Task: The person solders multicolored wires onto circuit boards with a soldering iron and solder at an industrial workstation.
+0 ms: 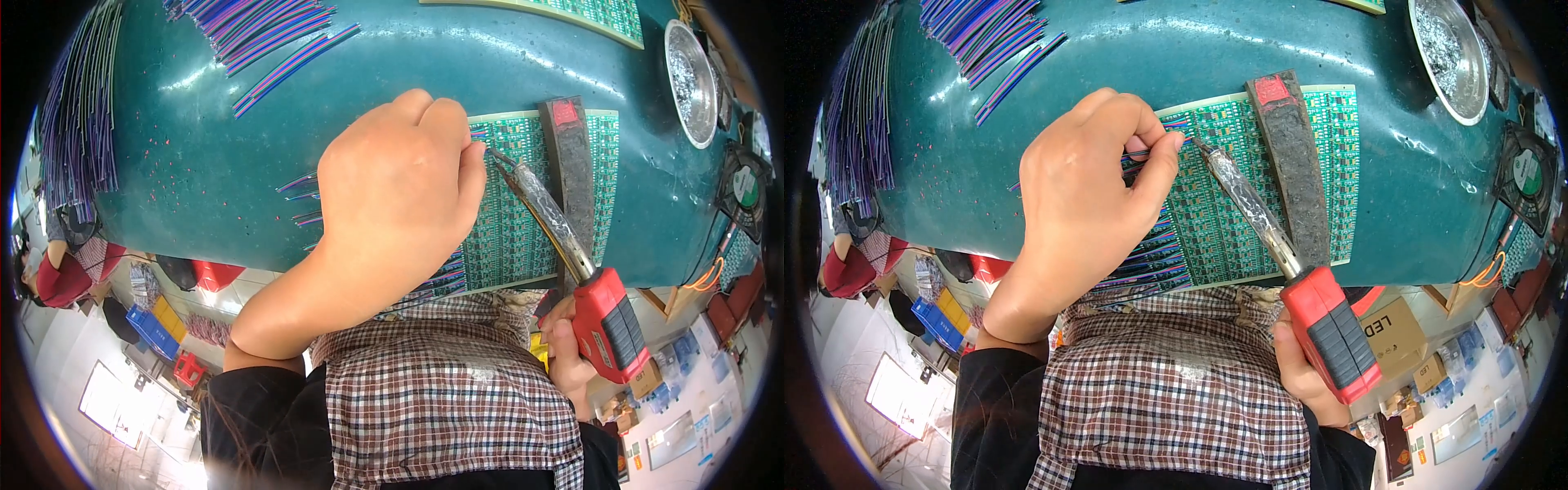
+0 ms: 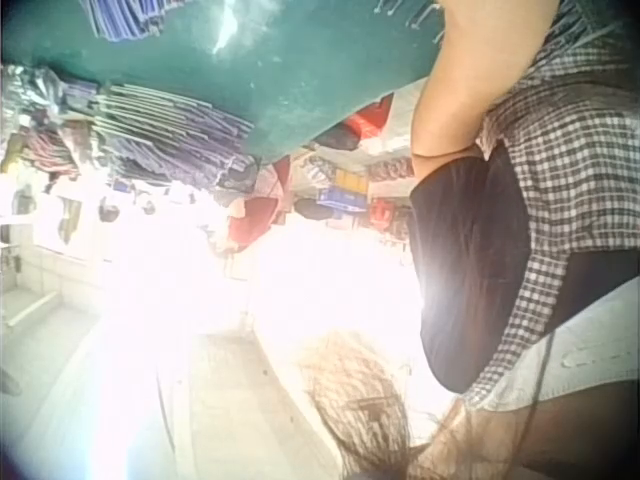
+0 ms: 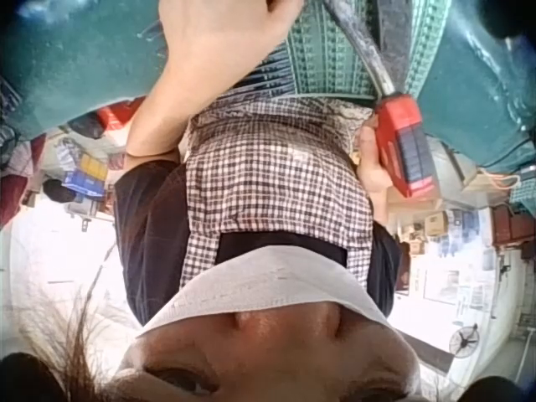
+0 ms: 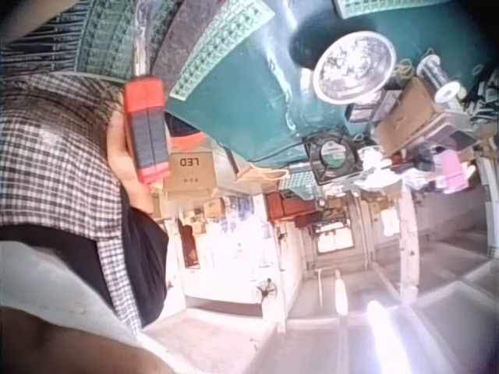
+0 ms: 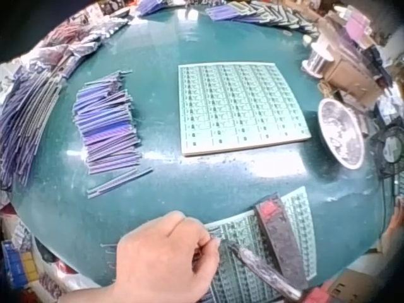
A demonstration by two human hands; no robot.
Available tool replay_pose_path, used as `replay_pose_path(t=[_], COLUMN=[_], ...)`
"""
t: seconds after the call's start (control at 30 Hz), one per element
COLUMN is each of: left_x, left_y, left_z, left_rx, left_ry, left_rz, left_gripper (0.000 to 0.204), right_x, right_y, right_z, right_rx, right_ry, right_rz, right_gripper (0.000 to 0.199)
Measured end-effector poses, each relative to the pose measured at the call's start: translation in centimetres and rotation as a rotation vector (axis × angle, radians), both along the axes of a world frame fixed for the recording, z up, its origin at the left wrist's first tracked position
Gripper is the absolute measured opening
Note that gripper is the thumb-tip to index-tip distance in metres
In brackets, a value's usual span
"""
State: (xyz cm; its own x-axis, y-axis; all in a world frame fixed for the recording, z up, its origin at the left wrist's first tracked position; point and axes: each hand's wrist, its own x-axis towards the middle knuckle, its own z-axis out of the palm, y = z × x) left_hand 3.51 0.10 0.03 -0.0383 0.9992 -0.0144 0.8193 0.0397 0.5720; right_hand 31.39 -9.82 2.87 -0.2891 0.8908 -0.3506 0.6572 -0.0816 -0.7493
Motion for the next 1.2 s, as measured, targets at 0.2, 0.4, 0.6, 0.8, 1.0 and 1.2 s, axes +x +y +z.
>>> replay_pose_path(t=[0.2, 0.4, 0.6, 0.8, 1.0, 1.2], left_x=[0.2, 0.2, -2.1, -8.1, -7.6, -3.5], left_y=[0.0, -0.2, 1.1, 2.6, 2.9, 0.8], left_z=[-0.2, -0.2, 0.5, -1.6, -1.9, 2.5], left_rx=[0.033, 0.036, 0.111, 0.278, 0.342, 0.082], left_ry=[0.013, 0.022, 0.134, 0.276, 0.314, -0.142], left_rz=[-0.014, -0.003, 0.016, 0.145, 0.02, 0.122], left_gripper=[0.016, 0.016, 0.013, 0.013, 0.014, 0.008], right_x=[-0.5, -0.5, -1.4, -1.3, -1.4, -1.3], right_y=[-0.7, -0.3, -0.1, -0.3, -0.2, -0.1], right_z=[-0.8, -0.3, 0.0, -0.1, -0.1, 0.4], right_rx=[0.029, -0.076, -0.062, -0.079, -0.087, -0.099], right_ry=[0.166, 0.232, 0.294, 0.285, 0.323, 0.286], right_rz=[-0.168, -0.206, -0.289, -0.284, -0.294, -0.301], right_gripper=[0.015, 0.014, 0.013, 0.011, 0.013, 0.016])
